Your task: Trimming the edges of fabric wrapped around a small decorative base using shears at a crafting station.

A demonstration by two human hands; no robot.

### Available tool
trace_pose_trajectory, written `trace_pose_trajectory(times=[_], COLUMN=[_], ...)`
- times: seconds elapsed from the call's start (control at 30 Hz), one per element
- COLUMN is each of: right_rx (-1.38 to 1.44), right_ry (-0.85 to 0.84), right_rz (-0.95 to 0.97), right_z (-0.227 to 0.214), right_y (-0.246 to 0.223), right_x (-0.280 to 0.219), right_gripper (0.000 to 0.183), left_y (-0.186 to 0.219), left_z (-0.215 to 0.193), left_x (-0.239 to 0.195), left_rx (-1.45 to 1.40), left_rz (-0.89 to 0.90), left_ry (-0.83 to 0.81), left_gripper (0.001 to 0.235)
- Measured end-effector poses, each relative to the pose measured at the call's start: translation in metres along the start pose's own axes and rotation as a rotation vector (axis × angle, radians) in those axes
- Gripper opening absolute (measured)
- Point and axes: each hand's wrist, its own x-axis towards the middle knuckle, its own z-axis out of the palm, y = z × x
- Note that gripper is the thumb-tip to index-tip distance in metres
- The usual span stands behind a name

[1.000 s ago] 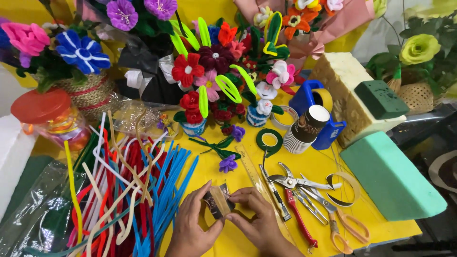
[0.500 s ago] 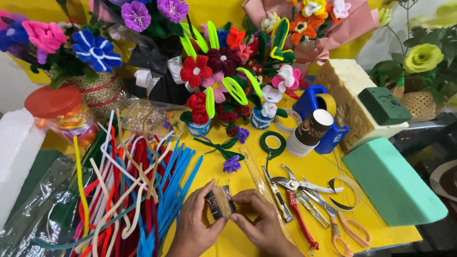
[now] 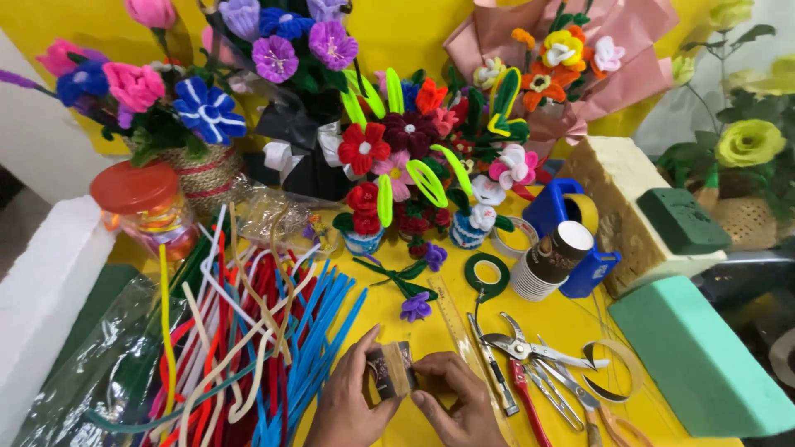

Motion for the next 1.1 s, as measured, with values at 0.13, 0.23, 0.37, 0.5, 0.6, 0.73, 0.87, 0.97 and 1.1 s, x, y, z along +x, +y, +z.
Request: trace_pose_trajectory(times=[0.13, 0.23, 0.37, 0.5, 0.6, 0.73, 0.87, 0.97, 1.1], right_rx=[0.043, -0.033, -0.044, -0.116, -0.121, -0.003, -0.249, -0.352, -0.388], right_ry=[0.019, 0.039, 0.146, 0.127, 0.159, 0.167, -0.077, -0.226, -0.254], right_rz=[-0.051, -0.104, -0.251, -0.157, -0.167, 0.192, -0.233, -0.421, -0.548], right_z=[0.003, 0.006, 0.009, 0.003, 0.009, 0.012, 0.002, 0.017, 0.039], right_y=[0.003, 0.016, 0.011, 0.027, 0.024, -0.005, 0.036, 0.030, 0.009], right_x=[-0.001, -0.002, 0.003, 0.001, 0.002, -0.008, -0.013, -0.014, -0.019], right_gripper=[0.031, 0.033, 0.028, 0.032, 0.032, 0.037, 0.048, 0.065, 0.045], left_y=[0.019, 0.004, 0.020, 0.054, 0.083, 0.054, 0.035, 0.033, 0.025], left_z=[-0.014, -0.003, -0.006, -0.055, -0.123, -0.181, -0.192, -0.191, -0.192], left_x=[-0.003, -0.005, -0.025, -0.063, -0.079, -0.068, -0.063, -0.062, -0.060], left_rx=[0.011, 0.016, -0.035, -0.046, -0.110, 0.423, 0.507, 0.380, 0.369], left_rz=[-0.079, 0.168, -0.032, 0.253, 0.128, -0.140, -0.449, -0.549, -0.634], left_ry=[-0.118, 0.067, -0.173, -0.322, -0.008, 0.694, 0.622, 0.399, 0.337], left_gripper=[0.093, 0.099, 0.114, 0.072, 0.070, 0.069, 0.060, 0.061, 0.065])
